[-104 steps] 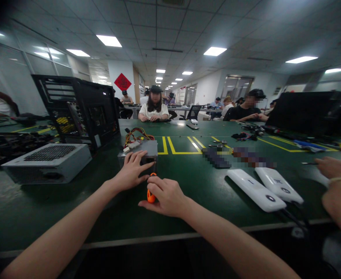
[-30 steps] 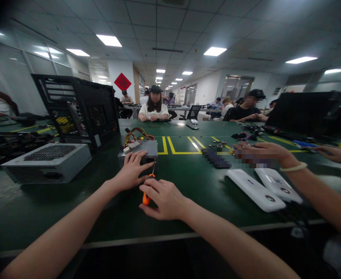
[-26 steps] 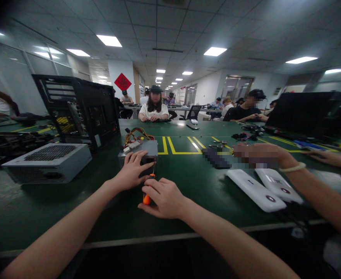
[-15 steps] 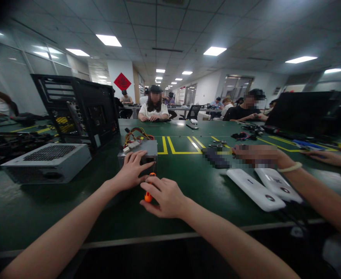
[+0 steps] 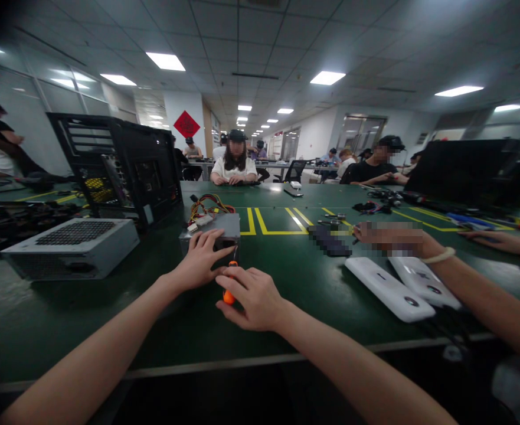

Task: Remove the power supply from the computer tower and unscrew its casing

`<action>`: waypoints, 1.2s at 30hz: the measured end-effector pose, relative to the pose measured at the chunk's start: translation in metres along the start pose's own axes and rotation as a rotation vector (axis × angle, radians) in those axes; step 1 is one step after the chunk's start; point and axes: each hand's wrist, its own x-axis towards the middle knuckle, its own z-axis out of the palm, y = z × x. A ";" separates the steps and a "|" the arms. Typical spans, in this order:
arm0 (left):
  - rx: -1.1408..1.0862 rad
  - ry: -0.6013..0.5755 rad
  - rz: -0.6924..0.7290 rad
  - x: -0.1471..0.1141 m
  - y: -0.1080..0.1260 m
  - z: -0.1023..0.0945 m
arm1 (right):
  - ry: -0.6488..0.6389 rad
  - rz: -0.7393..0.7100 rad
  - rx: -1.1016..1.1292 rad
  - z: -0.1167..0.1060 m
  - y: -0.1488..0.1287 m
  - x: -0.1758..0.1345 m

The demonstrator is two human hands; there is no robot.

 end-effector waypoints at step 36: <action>-0.011 -0.006 -0.008 0.000 0.000 -0.001 | 0.131 0.069 0.086 0.007 0.006 -0.004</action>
